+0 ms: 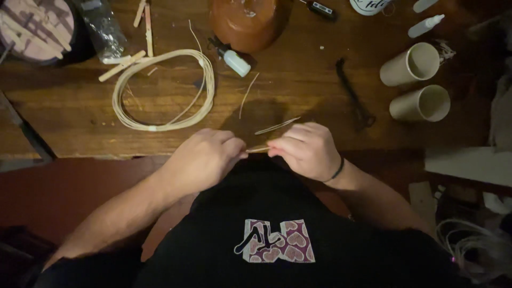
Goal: Preparing candle wicks by threading them through metal tabs and crimping them with pliers
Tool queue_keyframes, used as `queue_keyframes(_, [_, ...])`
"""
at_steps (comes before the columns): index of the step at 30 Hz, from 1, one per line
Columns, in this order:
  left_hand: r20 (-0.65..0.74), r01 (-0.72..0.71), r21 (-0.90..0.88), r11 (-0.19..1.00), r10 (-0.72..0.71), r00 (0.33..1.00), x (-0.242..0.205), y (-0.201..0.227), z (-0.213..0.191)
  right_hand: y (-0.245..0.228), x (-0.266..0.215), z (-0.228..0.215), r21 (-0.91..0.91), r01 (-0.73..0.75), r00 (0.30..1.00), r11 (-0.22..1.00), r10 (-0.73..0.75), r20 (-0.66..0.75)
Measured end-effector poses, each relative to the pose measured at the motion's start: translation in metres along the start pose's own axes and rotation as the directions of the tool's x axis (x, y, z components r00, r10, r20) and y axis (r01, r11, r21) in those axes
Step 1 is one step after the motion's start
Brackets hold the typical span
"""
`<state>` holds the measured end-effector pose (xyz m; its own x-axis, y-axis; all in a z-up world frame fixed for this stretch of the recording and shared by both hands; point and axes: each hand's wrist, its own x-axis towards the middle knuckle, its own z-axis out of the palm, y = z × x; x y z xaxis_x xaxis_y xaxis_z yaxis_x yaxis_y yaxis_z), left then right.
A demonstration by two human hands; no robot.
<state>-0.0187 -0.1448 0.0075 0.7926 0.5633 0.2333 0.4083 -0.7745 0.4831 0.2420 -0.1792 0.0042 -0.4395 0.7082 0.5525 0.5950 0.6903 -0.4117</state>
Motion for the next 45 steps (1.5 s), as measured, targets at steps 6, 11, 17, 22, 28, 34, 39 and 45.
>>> queue_keyframes(6, [-0.163, -0.088, 0.077, 0.993, 0.099, 0.982, -0.025, -0.022, -0.019, -0.029, 0.011, 0.006, 0.176, -0.167, 0.985, 0.970, 0.170, -0.004])
queue_keyframes(11, [-0.244, -0.150, 0.042, 0.988, 0.156, 0.957, -0.029, -0.036, -0.022, -0.039, 0.004, 0.019, 0.255, -0.261, 0.959, 0.931, 0.279, -0.039])
queue_keyframes(17, [-0.307, -0.225, -0.003, 0.974, 0.213, 0.927, -0.028, -0.041, -0.032, -0.047, -0.004, 0.030, 0.262, -0.269, 0.942, 0.927, 0.310, -0.129])
queue_keyframes(22, [-0.328, -0.241, -0.018, 0.970, 0.222, 0.918, -0.031, -0.044, -0.033, -0.047, -0.007, 0.022, 0.353, -0.292, 0.928, 0.889, 0.353, -0.119])
queue_keyframes(28, [-0.313, -0.116, 0.030, 0.993, 0.120, 0.942, -0.038, -0.051, -0.029, -0.027, -0.007, -0.001, 0.249, -0.312, 0.914, 0.917, 0.361, -0.183])
queue_keyframes(34, [-0.321, -0.069, -0.059, 0.996, 0.046, 0.946, -0.028, -0.027, -0.011, -0.022, 0.013, 0.005, 0.020, -0.017, 0.997, 1.000, 0.019, -0.079])
queue_keyframes(39, [-0.348, 0.055, -0.043, 0.998, -0.066, 0.935, -0.019, -0.015, 0.007, 0.008, 0.005, -0.005, 0.010, -0.051, 0.998, 0.999, 0.051, -0.032])
queue_keyframes(45, [-0.365, 0.130, -0.015, 0.991, -0.126, 0.922, -0.001, 0.010, 0.035, 0.019, 0.022, -0.017, 0.086, 0.130, 0.991, 0.988, -0.132, 0.015])
